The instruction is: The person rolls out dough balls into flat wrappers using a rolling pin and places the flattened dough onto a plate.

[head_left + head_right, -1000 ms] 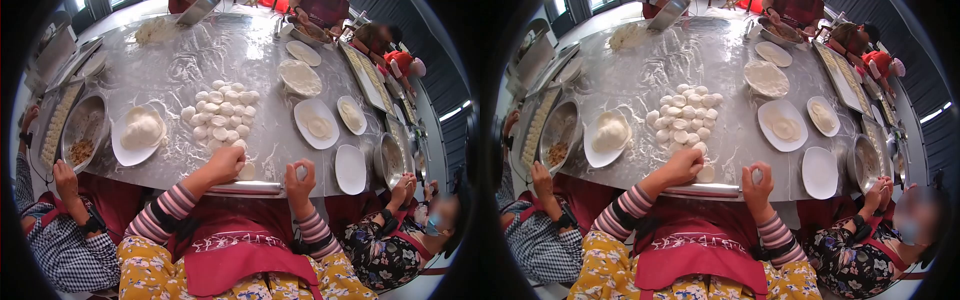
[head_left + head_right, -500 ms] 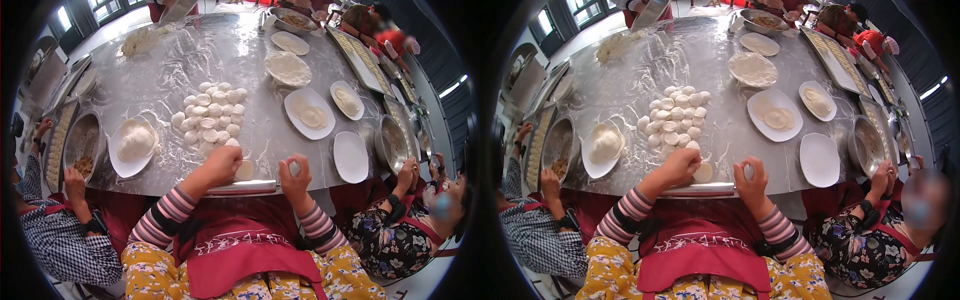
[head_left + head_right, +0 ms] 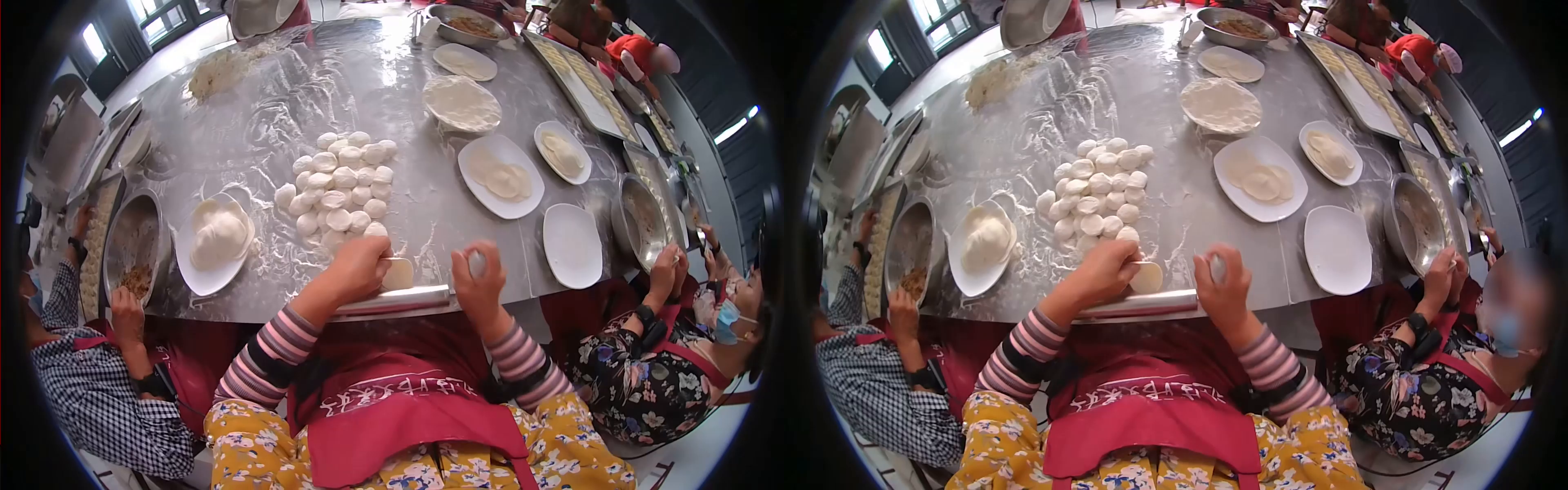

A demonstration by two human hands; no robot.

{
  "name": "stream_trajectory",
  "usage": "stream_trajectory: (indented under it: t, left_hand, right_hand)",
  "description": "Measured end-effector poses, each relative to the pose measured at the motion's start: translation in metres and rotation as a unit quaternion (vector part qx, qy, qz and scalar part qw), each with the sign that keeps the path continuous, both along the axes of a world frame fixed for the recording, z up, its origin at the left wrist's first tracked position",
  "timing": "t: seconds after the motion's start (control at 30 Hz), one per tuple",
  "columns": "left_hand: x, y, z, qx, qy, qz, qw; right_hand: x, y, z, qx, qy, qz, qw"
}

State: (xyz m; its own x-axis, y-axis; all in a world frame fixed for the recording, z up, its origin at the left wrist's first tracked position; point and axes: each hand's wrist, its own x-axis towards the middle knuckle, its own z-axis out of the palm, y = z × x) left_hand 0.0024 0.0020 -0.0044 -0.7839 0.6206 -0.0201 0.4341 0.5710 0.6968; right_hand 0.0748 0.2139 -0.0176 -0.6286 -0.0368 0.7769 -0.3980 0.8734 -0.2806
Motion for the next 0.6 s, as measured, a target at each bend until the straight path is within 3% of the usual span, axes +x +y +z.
stream_trajectory:
  t: [0.03, 0.1, 0.33, 0.47, 0.53, 0.6]
  left_hand:
    - [0.002, -0.003, 0.000, 0.032, -0.004, 0.022, 0.999]
    - [0.006, -0.006, 0.002, 0.035, -0.046, 0.022, 0.998]
    - [-0.004, 0.011, 0.003, -0.016, -0.004, 0.027, 0.999]
    - [-0.005, 0.006, 0.002, -0.051, -0.003, -0.008, 0.999]
    - [-0.003, 0.000, -0.003, -0.016, -0.026, 0.017, 0.999]
    - [0.000, -0.002, -0.004, 0.012, -0.046, 0.034, 0.998]
  right_hand:
    - [0.000, -0.002, 0.001, 0.000, -0.001, 0.004, 1.000]
    - [0.003, -0.007, 0.000, -0.202, -0.032, 0.013, 0.979]
    - [-0.068, -0.013, -0.001, -0.229, -0.028, 0.066, 0.971]
    - [-0.019, -0.005, -0.003, -0.191, -0.020, 0.039, 0.981]
    - [0.008, -0.002, -0.001, -0.114, -0.021, 0.003, 0.993]
    - [0.007, -0.005, 0.002, -0.163, -0.033, 0.011, 0.986]
